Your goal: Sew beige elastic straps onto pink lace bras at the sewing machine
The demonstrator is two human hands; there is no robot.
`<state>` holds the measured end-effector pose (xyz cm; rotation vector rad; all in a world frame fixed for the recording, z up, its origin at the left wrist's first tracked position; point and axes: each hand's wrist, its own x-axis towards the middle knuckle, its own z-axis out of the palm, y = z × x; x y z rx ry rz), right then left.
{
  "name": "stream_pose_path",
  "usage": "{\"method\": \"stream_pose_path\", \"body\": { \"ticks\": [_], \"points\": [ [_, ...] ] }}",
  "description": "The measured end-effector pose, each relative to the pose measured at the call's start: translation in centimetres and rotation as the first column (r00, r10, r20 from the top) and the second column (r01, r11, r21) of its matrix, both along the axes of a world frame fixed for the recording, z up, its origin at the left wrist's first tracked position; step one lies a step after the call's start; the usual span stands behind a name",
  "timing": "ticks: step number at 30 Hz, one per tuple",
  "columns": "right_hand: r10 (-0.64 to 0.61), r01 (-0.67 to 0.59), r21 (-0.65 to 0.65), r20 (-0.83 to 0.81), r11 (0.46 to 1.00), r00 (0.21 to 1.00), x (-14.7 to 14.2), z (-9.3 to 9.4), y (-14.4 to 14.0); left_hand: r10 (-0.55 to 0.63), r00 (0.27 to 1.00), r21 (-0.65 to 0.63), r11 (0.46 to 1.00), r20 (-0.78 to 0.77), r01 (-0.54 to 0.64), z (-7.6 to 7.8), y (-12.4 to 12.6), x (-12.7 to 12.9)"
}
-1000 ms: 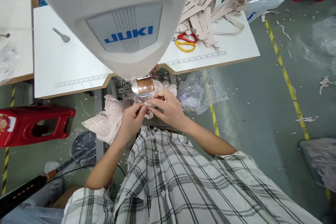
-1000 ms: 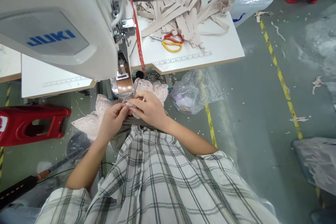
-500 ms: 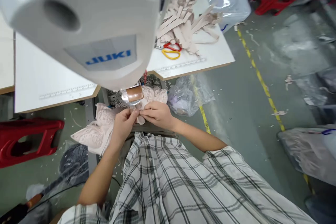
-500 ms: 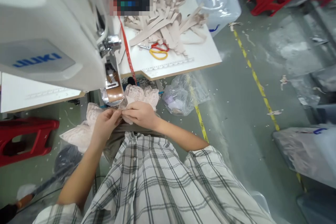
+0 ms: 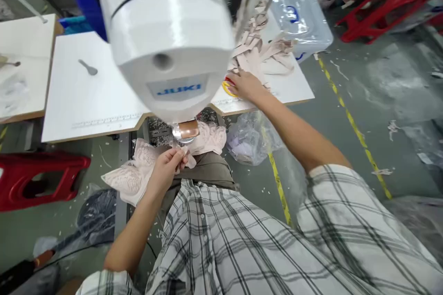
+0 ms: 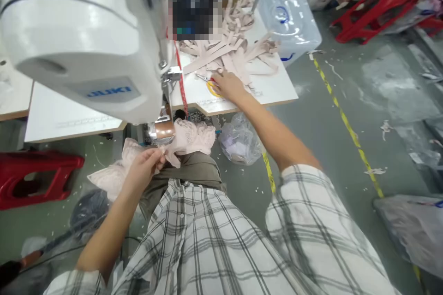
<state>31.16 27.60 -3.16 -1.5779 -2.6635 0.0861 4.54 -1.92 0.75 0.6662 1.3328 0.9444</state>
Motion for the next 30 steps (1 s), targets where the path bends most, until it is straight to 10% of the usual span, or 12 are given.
{"method": "stream_pose_path", "body": {
  "ticks": [4, 10, 15, 19, 30],
  "points": [
    [-0.088, 0.088, -0.001, -0.01, 0.996, 0.996, 2.2, -0.7, -4.7, 0.05, 0.988, -0.014, 0.999, 0.146, -0.049, -0.5, -0.3, -0.5],
    [-0.342, 0.208, -0.35, -0.381, 0.913, 0.859, 4.8, 2.4, -17.5, 0.11, 0.965, -0.047, 0.994, 0.24, -0.102, -0.5, -0.5, -0.6],
    [-0.002, -0.147, -0.341, -0.402, 0.928, 0.916, 3.1, 5.7, -26.2, 0.084, 0.971, -0.029, 0.996, 0.225, -0.08, -0.7, -0.1, -0.5],
    [0.17, -0.285, -0.225, -0.422, 0.932, 0.89, 0.3, 6.0, -26.7, 0.057, 0.979, 0.015, 0.998, 0.194, -0.062, -0.5, 0.0, 0.0],
    [0.151, -0.328, -0.351, -0.447, 0.877, 0.882, -1.9, 4.5, -25.0, -0.002, 1.0, 0.004, 1.0, 0.015, 0.002, 0.8, -0.3, -0.2]
  ]
}}
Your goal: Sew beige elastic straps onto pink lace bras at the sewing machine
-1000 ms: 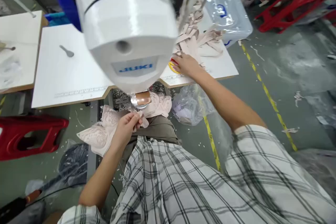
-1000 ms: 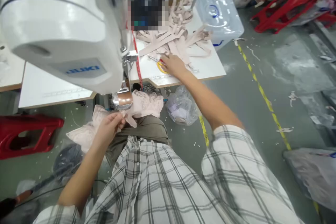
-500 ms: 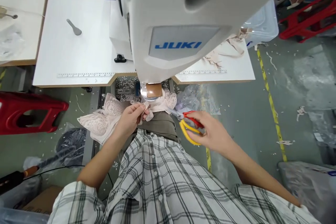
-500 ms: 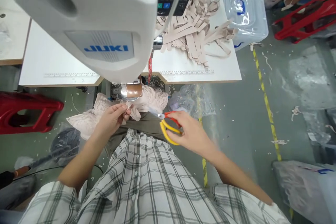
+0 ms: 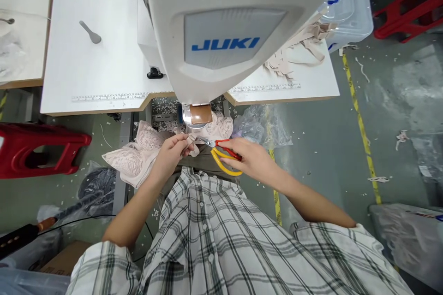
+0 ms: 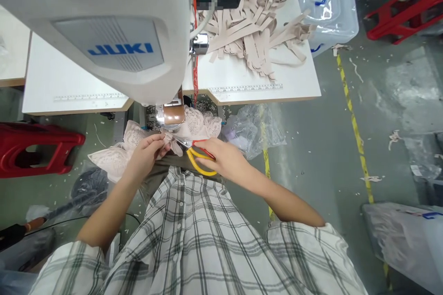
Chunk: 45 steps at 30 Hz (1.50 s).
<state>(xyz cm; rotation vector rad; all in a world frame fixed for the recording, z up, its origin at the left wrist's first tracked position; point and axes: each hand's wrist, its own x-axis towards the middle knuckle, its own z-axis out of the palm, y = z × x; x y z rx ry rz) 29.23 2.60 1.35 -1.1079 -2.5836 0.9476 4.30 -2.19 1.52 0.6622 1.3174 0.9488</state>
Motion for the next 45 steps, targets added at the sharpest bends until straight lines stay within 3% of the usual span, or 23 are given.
{"method": "stream_pose_path", "body": {
  "ticks": [5, 9, 17, 23, 32, 37, 41, 45],
  "points": [
    [-0.145, 0.136, -0.126, -0.066, 0.983, 0.987, 1.1, -0.1, -0.7, 0.068, 0.983, -0.006, 0.998, 0.168, -0.068, -1.0, -0.1, -0.7],
    [-0.099, 0.09, -0.127, -0.065, 0.988, 0.993, 0.5, -0.2, -1.0, 0.137, 0.97, -0.029, 0.991, 0.2, -0.134, -1.6, -0.3, -0.8],
    [-0.048, 0.042, -0.129, -0.047, 0.991, 0.998, -2.4, -0.1, -0.4, 0.157, 0.987, 0.046, 0.987, -0.027, -0.156, -0.7, -0.7, -0.3],
    [-0.021, 0.013, -0.193, -0.039, 0.981, 0.999, -2.9, -0.4, 0.1, 0.164, 0.973, 0.11, 0.983, -0.163, -0.147, -0.5, -0.9, -0.6],
    [-0.099, 0.089, -0.211, -0.036, 0.973, 0.994, -2.1, -0.6, -0.3, 0.223, 0.962, 0.115, 0.972, -0.159, -0.206, -1.3, -1.0, -0.1],
    [-0.203, 0.2, -0.215, 0.005, 0.956, 0.979, 0.5, -0.2, -0.6, 0.263, 0.962, 0.127, 0.959, -0.077, -0.252, -1.5, -1.1, 0.2],
    [-0.306, 0.317, -0.092, 0.117, 0.944, 0.945, 2.3, 0.3, 3.7, 0.3, 0.95, 0.059, 0.95, 0.087, -0.305, -1.8, -0.7, 0.3],
    [-0.422, 0.39, 0.229, 0.11, 0.892, 0.9, 2.2, -0.4, 12.0, 0.278, 0.947, 0.021, 0.958, 0.16, -0.284, -1.9, -0.1, 0.6]
  ]
}}
